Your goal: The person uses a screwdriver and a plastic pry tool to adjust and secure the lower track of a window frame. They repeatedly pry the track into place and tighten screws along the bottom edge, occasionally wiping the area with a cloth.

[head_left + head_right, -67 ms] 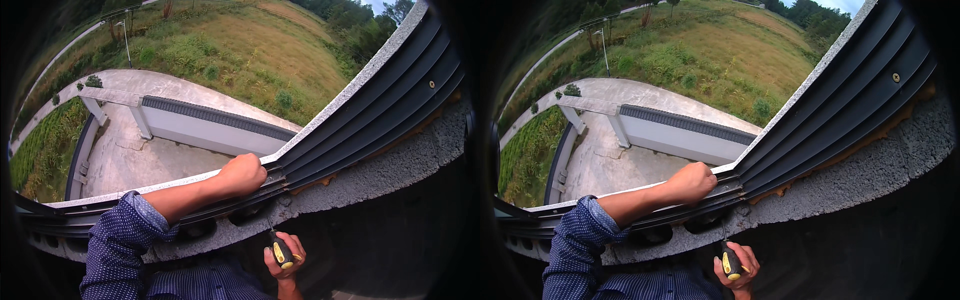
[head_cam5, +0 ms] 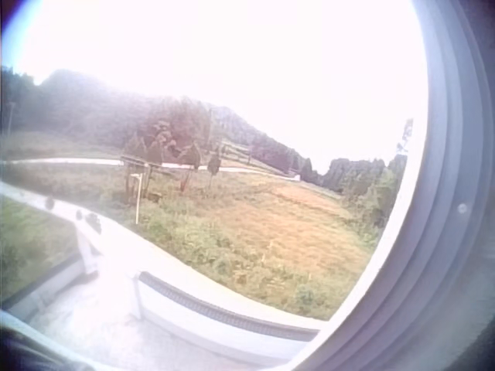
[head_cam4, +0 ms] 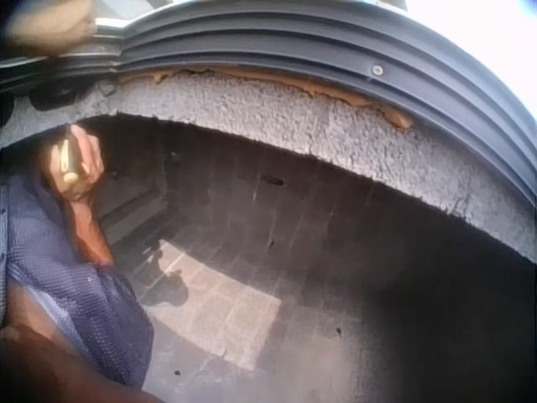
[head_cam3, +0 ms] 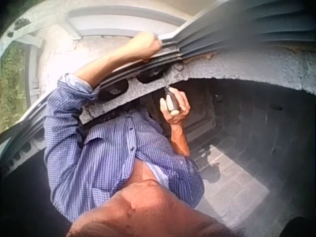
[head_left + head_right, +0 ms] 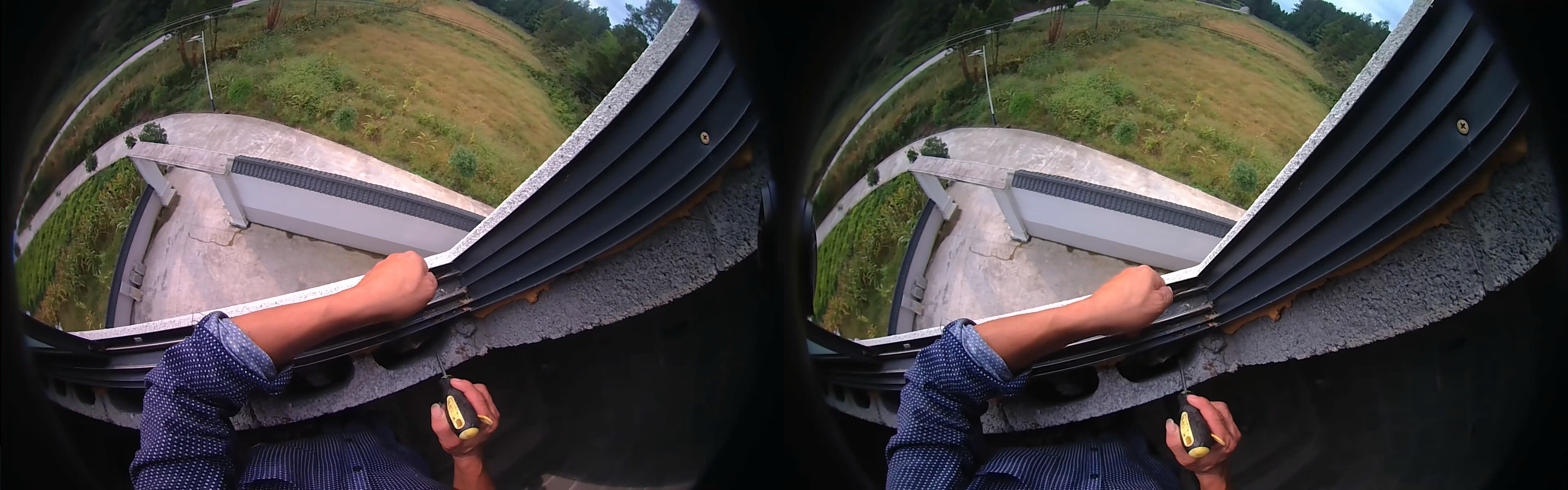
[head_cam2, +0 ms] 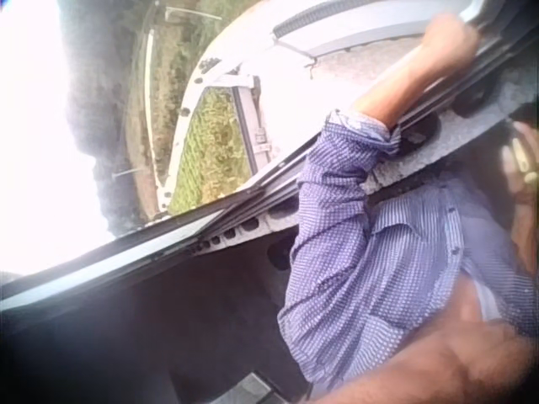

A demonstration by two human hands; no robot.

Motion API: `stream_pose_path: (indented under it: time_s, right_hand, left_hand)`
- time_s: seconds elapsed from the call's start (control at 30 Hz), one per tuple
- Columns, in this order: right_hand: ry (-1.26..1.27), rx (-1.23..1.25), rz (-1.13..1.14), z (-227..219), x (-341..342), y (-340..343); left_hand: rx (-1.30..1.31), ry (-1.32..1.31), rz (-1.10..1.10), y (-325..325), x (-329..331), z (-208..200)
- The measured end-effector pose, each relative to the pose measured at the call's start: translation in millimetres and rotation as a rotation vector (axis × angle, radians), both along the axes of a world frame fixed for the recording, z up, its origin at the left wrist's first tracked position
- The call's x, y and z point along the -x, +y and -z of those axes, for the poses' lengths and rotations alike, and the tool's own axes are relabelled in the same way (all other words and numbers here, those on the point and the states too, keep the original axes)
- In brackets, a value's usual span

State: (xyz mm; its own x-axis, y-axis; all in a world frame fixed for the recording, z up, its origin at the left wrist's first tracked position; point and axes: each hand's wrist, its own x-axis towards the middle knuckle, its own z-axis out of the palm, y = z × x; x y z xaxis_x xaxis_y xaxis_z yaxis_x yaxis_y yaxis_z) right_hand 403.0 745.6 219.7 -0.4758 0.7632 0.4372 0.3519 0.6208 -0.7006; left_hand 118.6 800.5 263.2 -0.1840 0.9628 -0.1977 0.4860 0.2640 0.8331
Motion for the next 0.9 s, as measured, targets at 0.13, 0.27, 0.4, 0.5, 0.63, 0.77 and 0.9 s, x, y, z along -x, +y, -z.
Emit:
stream_pose_path:
  time_s: [0.13, 0.27, 0.4, 0.5, 0.63, 0.77, 0.9]
  right_hand:
    - [0.012, -0.002, 0.006, 1, -1, -2]
    - [0.001, 0.014, 0.009, 0, -1, -6]
    - [-0.019, 0.018, 0.022, 1, -3, -8]
    - [-0.002, 0.004, 0.020, 3, -2, -9]
    - [-0.005, -0.004, 0.018, 4, -2, -9]
    - [-0.014, -0.028, 0.013, 3, -1, -9]
    - [0.013, -0.078, -0.012, 5, 3, -6]
  left_hand:
    - [0.049, -0.249, 0.015, -3, 7, 4]
    - [0.061, -0.339, 0.011, -4, 13, 3]
    - [0.068, -0.332, 0.010, 0, 10, 6]
    - [0.029, -0.209, 0.007, -2, 8, -2]
    - [-0.178, 0.125, 0.105, 2, 6, 17]
    - [-0.178, 0.197, 0.120, -5, 1, 13]
    - [-0.168, 0.176, 0.092, -9, -1, 17]
